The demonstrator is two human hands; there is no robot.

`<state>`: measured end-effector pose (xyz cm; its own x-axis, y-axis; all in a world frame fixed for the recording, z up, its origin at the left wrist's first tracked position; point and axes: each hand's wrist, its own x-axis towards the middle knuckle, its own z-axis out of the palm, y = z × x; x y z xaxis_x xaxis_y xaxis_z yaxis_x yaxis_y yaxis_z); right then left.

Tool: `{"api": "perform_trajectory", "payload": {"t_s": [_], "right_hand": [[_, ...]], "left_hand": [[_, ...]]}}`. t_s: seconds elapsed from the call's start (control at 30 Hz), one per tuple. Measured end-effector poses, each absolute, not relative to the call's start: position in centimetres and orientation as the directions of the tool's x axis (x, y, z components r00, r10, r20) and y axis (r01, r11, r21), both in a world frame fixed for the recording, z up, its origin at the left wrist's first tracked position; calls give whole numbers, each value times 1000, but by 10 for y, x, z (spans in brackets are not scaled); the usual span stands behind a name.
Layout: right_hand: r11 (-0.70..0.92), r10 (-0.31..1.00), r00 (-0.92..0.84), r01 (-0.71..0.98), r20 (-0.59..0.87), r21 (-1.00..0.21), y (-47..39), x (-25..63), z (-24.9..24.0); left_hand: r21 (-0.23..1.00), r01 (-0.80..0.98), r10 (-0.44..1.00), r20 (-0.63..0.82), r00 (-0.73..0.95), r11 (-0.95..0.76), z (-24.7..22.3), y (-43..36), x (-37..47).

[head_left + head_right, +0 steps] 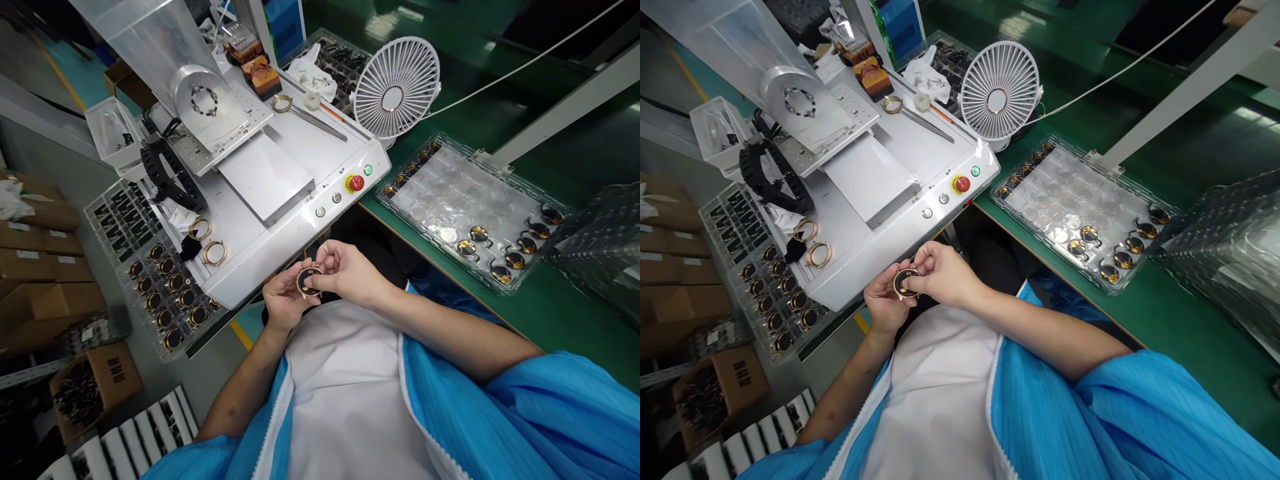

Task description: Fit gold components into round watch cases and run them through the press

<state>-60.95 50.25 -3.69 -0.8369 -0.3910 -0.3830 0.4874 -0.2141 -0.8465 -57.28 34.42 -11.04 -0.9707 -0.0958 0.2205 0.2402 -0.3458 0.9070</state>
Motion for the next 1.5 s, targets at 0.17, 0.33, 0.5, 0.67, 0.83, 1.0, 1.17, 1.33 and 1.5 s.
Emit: {"api": "perform_trajectory", "payload": {"t_s": [0.17,0.33,0.5,0.67,0.83,1.0,1.17,1.33,1.5], "right_hand": [[-65,-453,-742,581,-495,-811,510,-611,-41],[-163,-471,-730,624,-496,-764,507,-611,-52],[-203,-436,-781,569,-447,-797,496,-618,-57],[-91,-339,-851,455,-402,-886,498,-668,-43],[-101,-38,-935,355,-353,-929,508,-735,-26],[-79,-42,-967,256,-253,-964,507,-737,-18],[-9,-352,-904,263,-243,-965,505,-679,-17],[95,-490,-814,305,-311,-948,502,-638,-25],[124,-468,-822,302,-324,-945,503,-633,-27]], "left_hand": [[920,236,-112,211,-971,-313,-109,346,-570],[943,203,-84,187,-979,-265,-110,342,-571],[966,157,-190,118,-975,-206,-108,340,-573],[961,164,-229,112,-967,-223,-99,336,-576],[963,129,-64,117,-991,-238,-84,327,-578],[968,249,-145,245,-959,-10,-81,325,-577],[907,336,-153,380,-912,253,-81,329,-575],[874,345,-137,409,-902,341,-80,333,-573],[864,360,-131,427,-895,353,-80,334,-573]]}}
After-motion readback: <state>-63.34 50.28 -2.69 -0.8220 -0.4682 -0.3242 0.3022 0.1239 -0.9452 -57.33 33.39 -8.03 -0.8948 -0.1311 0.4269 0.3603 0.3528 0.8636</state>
